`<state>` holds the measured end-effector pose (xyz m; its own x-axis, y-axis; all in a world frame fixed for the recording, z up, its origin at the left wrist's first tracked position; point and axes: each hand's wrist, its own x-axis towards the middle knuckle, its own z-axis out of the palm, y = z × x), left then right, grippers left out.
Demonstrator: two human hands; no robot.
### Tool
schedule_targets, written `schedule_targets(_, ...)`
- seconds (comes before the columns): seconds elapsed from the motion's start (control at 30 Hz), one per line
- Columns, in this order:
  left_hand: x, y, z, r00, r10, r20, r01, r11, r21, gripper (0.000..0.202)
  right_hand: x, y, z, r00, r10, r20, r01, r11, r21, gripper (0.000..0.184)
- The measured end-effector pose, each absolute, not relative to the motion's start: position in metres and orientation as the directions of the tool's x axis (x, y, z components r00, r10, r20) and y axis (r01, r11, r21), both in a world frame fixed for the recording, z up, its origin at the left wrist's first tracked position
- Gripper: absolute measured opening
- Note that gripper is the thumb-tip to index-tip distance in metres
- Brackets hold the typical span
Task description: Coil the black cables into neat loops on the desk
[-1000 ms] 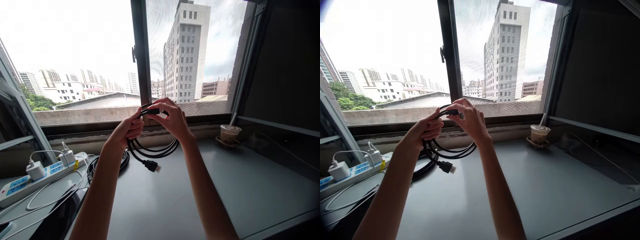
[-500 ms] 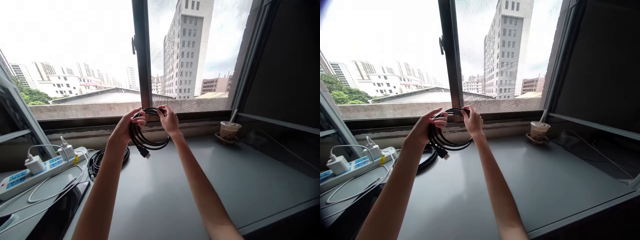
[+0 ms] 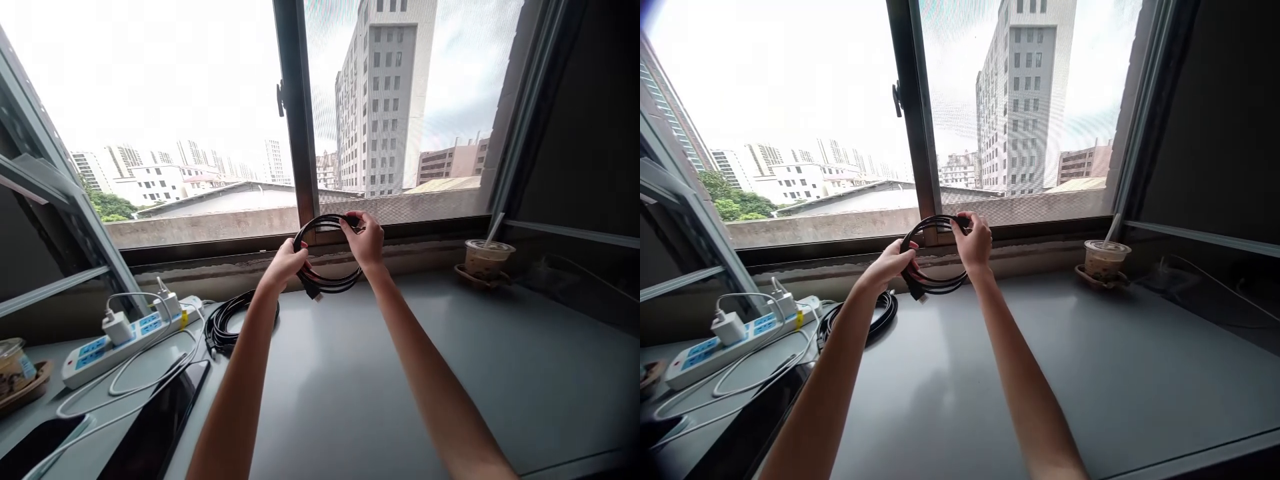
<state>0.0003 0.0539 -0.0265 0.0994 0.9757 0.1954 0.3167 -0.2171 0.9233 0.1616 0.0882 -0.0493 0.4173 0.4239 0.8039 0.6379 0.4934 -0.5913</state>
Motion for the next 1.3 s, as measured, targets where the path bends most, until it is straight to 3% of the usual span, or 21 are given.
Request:
schedule_targets(0.13,-0.003,0.071,-0.033,-0.039,0.952,0.303,0.231,-0.286,0.930,0.020,0.152,0.080,-0.044,0.360,0.483,0.798,0.654,0.480,-0.585,0.027)
schedule_targets(0.27,-0.014,0.085,-0.038,-0.115,0.942,0.316,0.214,-0.288,0.934,0.014,0.146,0.073,-0.044,0.254,0.610,0.750,0.690,0.429,-0.583,0.024)
schedule_targets(0.53,-0.030,0.116,-0.079,-0.098,0.975,0.199,0.465,-0.132,0.875,0.023,0.142,0.091,-0.074,0.142,0.873,0.466,0.797,0.178,-0.577,0.030)
schedule_targets(0.63,-0.032,0.126,-0.096,-0.070,0.988,0.139,0.602,-0.070,0.796,0.033,0.141,0.103,-0.096,0.143,0.937,0.318,0.816,0.070,-0.573,0.030)
schedule_targets(0.83,-0.025,0.137,-0.130,-0.022,0.999,0.038,0.832,-0.003,0.555,0.029,0.145,0.115,-0.129,0.111,0.992,0.059,0.843,-0.063,-0.534,0.029)
schedule_targets(1.13,-0.006,0.124,-0.136,-0.071,0.992,-0.100,0.971,0.091,0.219,0.034,0.146,0.121,-0.145,0.110,0.991,-0.075,0.895,-0.131,-0.427,0.029)
schedule_targets(1.3,-0.005,0.120,-0.132,-0.091,0.982,-0.166,0.981,0.118,0.156,0.033,0.148,0.116,-0.136,0.134,0.979,-0.153,0.897,-0.185,-0.401,0.031)
